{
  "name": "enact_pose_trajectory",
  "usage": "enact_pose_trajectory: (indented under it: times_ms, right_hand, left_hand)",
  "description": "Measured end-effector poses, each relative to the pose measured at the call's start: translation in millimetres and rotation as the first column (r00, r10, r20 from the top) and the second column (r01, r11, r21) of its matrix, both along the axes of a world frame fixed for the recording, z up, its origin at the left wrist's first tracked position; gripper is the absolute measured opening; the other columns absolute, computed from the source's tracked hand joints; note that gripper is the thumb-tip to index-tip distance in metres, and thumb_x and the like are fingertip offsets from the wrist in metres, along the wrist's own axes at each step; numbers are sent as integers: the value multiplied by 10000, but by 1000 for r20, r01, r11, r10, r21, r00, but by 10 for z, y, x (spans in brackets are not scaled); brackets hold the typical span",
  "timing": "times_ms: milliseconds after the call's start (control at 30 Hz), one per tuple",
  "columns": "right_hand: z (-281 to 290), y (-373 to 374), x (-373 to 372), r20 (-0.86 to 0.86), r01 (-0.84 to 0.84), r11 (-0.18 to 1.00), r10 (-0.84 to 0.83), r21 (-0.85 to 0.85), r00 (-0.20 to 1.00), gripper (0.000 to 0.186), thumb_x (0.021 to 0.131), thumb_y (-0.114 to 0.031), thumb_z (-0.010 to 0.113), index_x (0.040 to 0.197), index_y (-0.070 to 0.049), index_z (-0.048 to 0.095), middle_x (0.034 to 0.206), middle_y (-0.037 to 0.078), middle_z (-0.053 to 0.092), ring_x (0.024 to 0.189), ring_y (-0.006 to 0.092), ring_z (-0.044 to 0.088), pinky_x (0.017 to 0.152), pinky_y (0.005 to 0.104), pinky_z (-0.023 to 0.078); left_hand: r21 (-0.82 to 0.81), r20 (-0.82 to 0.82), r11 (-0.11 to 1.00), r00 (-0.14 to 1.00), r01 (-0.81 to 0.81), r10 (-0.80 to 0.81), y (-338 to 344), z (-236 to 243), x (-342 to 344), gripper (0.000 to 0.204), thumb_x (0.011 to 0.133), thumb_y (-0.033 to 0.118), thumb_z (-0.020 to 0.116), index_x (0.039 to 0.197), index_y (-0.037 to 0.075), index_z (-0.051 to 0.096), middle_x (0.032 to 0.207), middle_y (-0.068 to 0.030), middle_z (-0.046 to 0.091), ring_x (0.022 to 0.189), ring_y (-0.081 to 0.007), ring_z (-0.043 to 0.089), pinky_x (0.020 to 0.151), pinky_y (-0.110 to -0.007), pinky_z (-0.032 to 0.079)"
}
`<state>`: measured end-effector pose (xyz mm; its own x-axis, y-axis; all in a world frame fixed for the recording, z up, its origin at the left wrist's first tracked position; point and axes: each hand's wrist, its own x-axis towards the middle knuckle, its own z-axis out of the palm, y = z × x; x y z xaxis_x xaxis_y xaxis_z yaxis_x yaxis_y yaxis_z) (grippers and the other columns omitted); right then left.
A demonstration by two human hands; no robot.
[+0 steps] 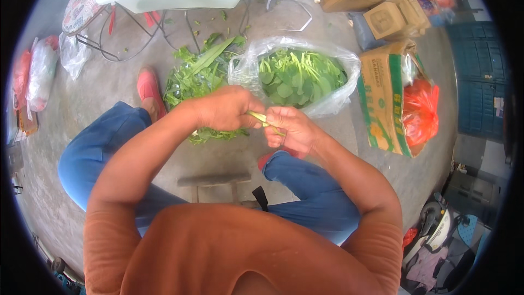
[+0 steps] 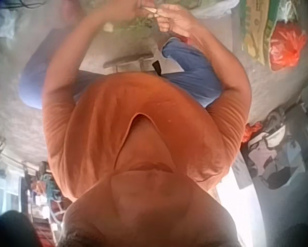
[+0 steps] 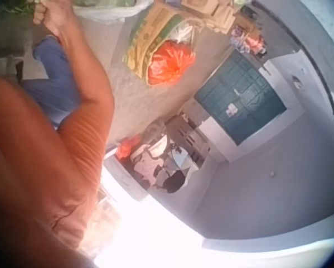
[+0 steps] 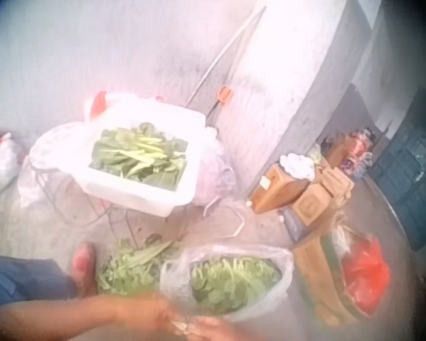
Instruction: The person retrieves lotus root slices and seaweed from a refrigerator, then sits on a low stool to sort and trim leafy green vegetables. They remove stems and place the trimmed leaves into a plastic bag while discarding the stems on the floor.
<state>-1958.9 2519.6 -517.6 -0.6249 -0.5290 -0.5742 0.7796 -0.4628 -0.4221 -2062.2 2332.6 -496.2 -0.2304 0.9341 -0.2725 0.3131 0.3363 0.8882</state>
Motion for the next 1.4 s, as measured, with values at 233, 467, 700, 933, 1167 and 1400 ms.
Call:
enact_pose_trajectory:
  times_ms: [233,467,700,933,1167,1400]
  right_hand:
    - [-13,10,-36,-21,-155,986,156,56,988,180,864,-203,575,824,-37,519,626,15,484,494,128,447,488,253,376]
    - [-23,-40,-136,50,-468,253,839,847,543,260,758,-177,658,987,-75,592,767,33,635,658,158,588,596,276,472]
    - [-974,245,-1312,208,112,-393,684,913,699,199,772,-259,574,906,-133,652,1002,116,612,886,286,596,758,390,475]
    - [-1170,257,-1241,35,156,-269,589,951,807,163,739,-202,625,863,-97,629,851,78,632,782,246,612,680,363,481]
    - [-460,772,-866,-554,404,493,207,771,806,114,744,21,596,828,-39,549,772,7,606,663,48,522,574,205,418]
    - [459,556,-662,-504,294,597,218,746,836,140,796,-72,605,924,-22,576,815,6,603,667,56,516,576,203,392]
  left_hand:
    - [64,-211,995,975,79,-64,-59,1,-39,112,767,119,623,843,40,598,726,-171,578,662,-338,545,590,-396,417]
    - [-4,236,943,916,-333,324,-353,-670,-323,198,861,205,533,954,45,604,709,-82,590,726,-177,541,703,-317,425]
    - [-164,573,785,590,-597,569,-230,-816,-231,164,900,179,474,916,27,535,656,-19,530,679,-108,490,668,-242,402]
    - [-242,658,684,402,-688,638,-257,-903,-268,188,889,173,492,982,16,536,772,-47,576,703,-128,509,660,-253,421]
    - [197,201,623,653,-757,731,409,-837,-122,284,749,187,660,990,50,599,887,-96,622,764,-200,580,722,-316,457]
    - [456,-59,618,671,-640,739,757,-405,-7,195,701,201,691,868,112,644,851,-71,619,758,-295,593,668,-370,475]
